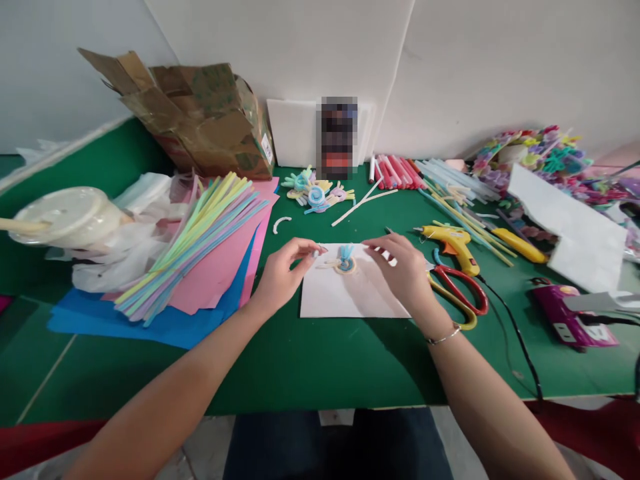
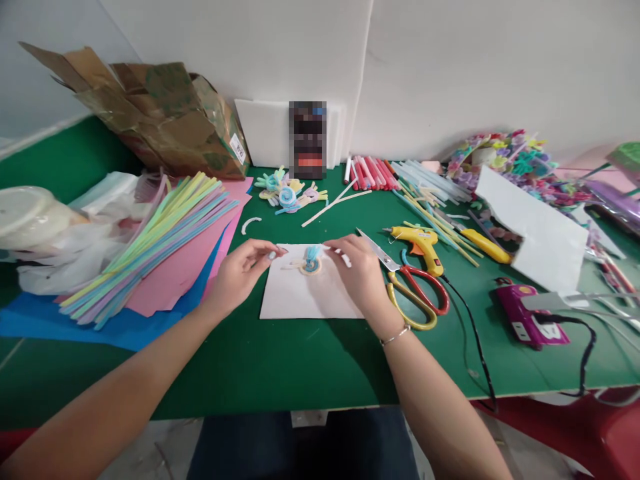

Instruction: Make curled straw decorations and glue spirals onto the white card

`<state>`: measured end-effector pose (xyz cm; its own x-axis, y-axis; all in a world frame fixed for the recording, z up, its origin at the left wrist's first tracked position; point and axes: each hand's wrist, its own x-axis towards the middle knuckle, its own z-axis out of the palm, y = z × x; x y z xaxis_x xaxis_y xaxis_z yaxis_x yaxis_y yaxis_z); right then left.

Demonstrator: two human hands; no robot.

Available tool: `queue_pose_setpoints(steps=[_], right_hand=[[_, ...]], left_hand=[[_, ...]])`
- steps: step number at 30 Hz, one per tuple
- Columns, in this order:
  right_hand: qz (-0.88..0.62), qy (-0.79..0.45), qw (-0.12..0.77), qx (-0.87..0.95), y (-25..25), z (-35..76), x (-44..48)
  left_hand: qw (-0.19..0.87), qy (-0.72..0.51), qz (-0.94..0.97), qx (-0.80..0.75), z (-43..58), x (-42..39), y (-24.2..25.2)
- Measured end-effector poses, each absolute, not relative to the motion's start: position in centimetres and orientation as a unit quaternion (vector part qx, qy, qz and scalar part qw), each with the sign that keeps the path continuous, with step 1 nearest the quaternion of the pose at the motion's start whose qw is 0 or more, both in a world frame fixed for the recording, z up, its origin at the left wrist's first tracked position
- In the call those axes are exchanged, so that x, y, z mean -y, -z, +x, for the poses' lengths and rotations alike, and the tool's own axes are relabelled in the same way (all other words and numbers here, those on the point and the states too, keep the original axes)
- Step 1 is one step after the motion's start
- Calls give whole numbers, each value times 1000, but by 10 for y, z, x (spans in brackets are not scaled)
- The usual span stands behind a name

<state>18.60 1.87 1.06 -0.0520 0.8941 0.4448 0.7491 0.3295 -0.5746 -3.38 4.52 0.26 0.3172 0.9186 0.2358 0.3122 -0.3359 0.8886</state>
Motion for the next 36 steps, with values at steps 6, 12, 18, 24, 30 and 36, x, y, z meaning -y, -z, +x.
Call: queue_pose_setpoints(steps=[6, 12, 18, 24, 30, 36], right_hand=[[-458, -51, 316, 829, -12, 170, -6], [-467, -3, 268, 843, -15, 168, 0], [-462, 18, 246, 852, -14, 167, 3], [-458, -12, 268, 848, -11, 165, 3], [-481, -99, 317, 811, -16, 170, -2], [-539, -130, 223, 802, -34, 196, -1]], left_hand=[[411, -348, 742, -400, -22, -22, -13], [411, -321, 752, -404, -19, -15, -14], [427, -322, 743, -401, -20, -14, -14], [448, -335, 723, -405, -21, -17, -17], [420, -337, 738, -407, -24, -23, -15], [276, -332, 805, -406, -36, -44, -3]])
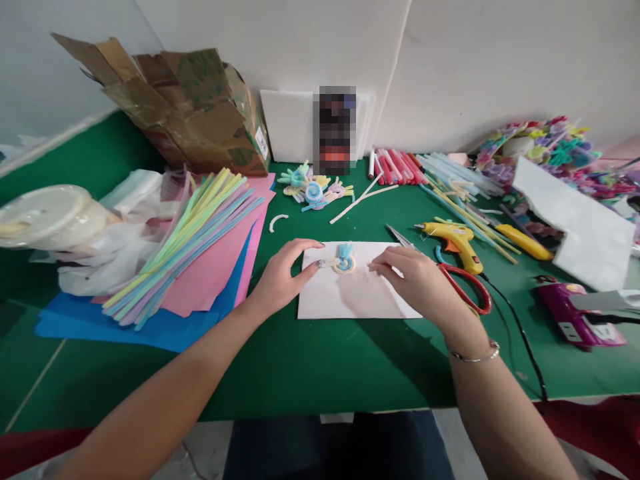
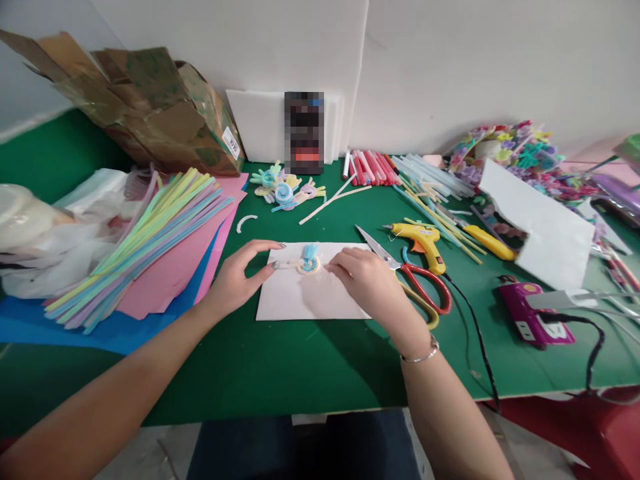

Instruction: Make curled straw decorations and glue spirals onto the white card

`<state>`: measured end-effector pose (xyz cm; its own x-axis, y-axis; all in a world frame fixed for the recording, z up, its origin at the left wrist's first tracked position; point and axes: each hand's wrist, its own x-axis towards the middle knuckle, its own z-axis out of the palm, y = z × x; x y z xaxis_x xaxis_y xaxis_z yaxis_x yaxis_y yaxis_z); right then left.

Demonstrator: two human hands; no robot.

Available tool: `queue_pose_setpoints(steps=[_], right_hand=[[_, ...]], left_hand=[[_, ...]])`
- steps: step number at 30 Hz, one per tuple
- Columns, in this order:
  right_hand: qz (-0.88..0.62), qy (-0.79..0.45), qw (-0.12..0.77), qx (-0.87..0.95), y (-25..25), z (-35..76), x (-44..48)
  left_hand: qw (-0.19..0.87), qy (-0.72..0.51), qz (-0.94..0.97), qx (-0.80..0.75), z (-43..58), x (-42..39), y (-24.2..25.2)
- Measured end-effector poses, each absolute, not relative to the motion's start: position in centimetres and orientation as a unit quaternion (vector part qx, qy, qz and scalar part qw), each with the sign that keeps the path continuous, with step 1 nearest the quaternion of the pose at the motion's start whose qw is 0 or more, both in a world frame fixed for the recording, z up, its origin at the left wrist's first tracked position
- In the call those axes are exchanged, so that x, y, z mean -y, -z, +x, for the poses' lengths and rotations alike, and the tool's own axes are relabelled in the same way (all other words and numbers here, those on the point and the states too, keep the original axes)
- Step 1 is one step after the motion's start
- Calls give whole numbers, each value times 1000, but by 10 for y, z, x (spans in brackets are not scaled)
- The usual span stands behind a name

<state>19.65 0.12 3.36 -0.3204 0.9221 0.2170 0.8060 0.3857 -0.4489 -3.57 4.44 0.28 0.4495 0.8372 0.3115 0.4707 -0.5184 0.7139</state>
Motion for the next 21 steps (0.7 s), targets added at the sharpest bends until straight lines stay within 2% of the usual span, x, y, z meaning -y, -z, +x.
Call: queue_pose_setpoints(steps=[3, 7, 9, 12, 14, 17, 21], right_hand=[[-501, -175, 141, 836, -38, 203, 10], [-492, -186, 158, 836, -39, 224, 24], [-551, -146, 204, 795, -39, 246, 25], [-691, -20, 249, 678, -40, 283, 21], [-793, 7, 204, 574, -39, 302, 16], [-867, -28, 114, 484, -32, 317, 7], [-861, -83, 119, 487, -24, 318, -4]], left_hand=[[235, -313, 836, -385, -38, -52, 4], [213, -314, 855, -353, -37, -56, 10], [209, -322, 854, -350, -37, -58, 11], [195, -349, 846, -353, -35, -68, 9], [194, -362, 843, -348, -29, -77, 6], [223, -356, 854, -308, -16, -90, 3], [262, -326, 868, -267, -2, -104, 7]])
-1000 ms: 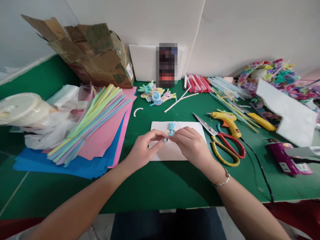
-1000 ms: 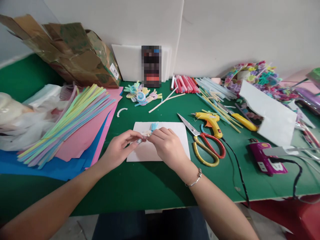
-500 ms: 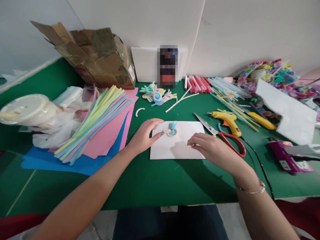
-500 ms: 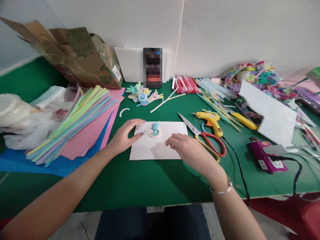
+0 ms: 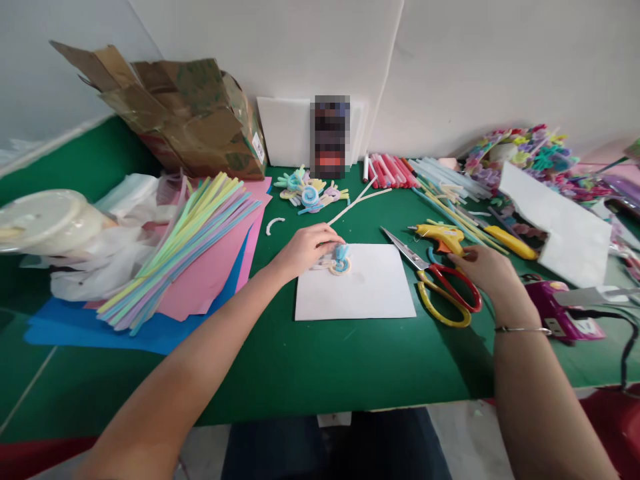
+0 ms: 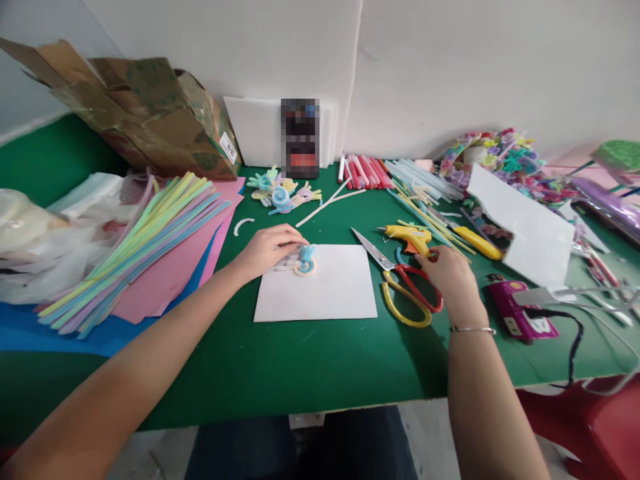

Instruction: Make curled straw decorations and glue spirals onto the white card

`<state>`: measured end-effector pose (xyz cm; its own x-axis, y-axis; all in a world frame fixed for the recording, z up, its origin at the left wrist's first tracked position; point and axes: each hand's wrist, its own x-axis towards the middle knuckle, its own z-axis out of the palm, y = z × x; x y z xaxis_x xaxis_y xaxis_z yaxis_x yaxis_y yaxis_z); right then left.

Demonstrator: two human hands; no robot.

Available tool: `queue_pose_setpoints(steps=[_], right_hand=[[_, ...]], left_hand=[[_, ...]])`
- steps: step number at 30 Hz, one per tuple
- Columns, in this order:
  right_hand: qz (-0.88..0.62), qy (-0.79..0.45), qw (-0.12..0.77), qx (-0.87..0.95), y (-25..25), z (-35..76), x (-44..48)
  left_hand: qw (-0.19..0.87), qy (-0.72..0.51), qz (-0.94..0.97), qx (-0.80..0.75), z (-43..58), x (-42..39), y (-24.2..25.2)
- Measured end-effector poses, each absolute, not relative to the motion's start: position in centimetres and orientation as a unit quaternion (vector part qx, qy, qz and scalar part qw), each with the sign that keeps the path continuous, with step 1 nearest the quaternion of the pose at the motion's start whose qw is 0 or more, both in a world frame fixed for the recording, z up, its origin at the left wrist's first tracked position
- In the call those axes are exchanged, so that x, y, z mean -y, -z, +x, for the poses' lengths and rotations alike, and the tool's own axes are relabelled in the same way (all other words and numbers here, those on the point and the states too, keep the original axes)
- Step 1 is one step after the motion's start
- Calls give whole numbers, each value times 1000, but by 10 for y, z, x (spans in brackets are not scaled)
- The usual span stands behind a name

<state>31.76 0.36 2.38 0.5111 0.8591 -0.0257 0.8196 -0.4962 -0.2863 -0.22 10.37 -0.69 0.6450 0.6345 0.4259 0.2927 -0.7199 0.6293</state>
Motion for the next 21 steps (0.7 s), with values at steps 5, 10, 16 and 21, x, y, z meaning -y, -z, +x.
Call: queue_pose_setpoints(steps=[5, 10, 16, 21], right_hand=[[-868, -116, 128, 466, -29, 316, -12], [-839, -249, 352, 332, -36, 310, -15], [-701, -382, 481, 362, -47, 270, -8], [-745, -316, 392, 437, -33, 240, -6]], left_hand=[[262, -321, 872, -261, -3, -114, 15], [280, -308, 875, -245, -6, -116, 18], [330, -287, 870, -230, -6, -113, 21], [343, -281, 865, -236, -8, -111, 22]])
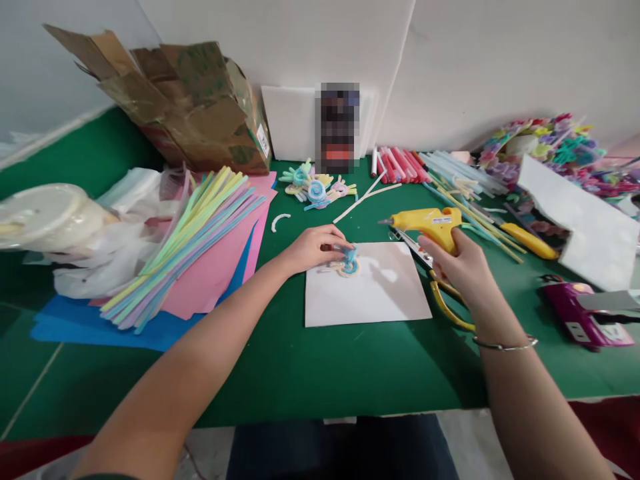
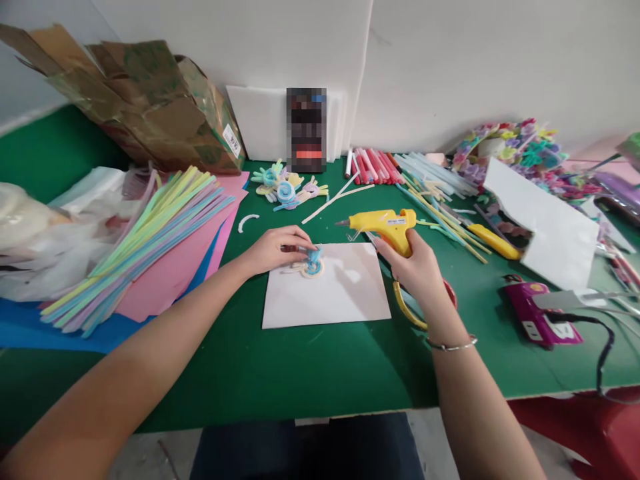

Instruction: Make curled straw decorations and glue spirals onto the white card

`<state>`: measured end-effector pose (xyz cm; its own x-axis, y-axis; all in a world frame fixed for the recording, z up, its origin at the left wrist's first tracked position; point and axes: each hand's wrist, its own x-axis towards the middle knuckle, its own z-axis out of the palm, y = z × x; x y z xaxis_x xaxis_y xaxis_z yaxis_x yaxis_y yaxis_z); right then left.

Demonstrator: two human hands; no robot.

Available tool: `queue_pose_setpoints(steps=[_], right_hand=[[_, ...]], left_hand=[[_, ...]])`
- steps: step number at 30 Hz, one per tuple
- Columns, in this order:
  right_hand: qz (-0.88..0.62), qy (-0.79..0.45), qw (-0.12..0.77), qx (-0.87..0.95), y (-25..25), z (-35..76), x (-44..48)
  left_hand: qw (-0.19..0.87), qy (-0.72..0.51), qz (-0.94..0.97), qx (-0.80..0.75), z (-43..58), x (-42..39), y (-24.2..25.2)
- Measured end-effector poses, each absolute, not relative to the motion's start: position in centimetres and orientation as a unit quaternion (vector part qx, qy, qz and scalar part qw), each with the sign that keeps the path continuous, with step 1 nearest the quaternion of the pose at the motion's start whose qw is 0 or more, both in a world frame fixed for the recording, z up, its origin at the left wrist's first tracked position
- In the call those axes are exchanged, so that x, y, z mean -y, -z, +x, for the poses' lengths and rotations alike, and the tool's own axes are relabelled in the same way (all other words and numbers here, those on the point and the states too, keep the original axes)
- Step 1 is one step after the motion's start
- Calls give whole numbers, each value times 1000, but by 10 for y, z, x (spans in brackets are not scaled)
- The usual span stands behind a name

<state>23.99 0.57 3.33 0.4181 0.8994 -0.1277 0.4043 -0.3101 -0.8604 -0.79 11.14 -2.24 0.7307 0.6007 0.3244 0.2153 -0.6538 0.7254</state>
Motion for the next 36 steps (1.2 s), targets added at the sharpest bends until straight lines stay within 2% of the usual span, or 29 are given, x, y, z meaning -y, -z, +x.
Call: queue_pose_setpoints(steps=[4, 11, 36], right_hand=[[-769, -202, 318, 515, -21, 231, -2], [-767, -169, 220, 578, -25, 223, 1], [-737, -149, 215, 623, -13, 218, 6]], left_hand=[[345, -273, 866, -238, -8, -111, 23], [324, -286, 875, -219, -7, -111, 23], [338, -282, 869, -224, -7, -111, 21]])
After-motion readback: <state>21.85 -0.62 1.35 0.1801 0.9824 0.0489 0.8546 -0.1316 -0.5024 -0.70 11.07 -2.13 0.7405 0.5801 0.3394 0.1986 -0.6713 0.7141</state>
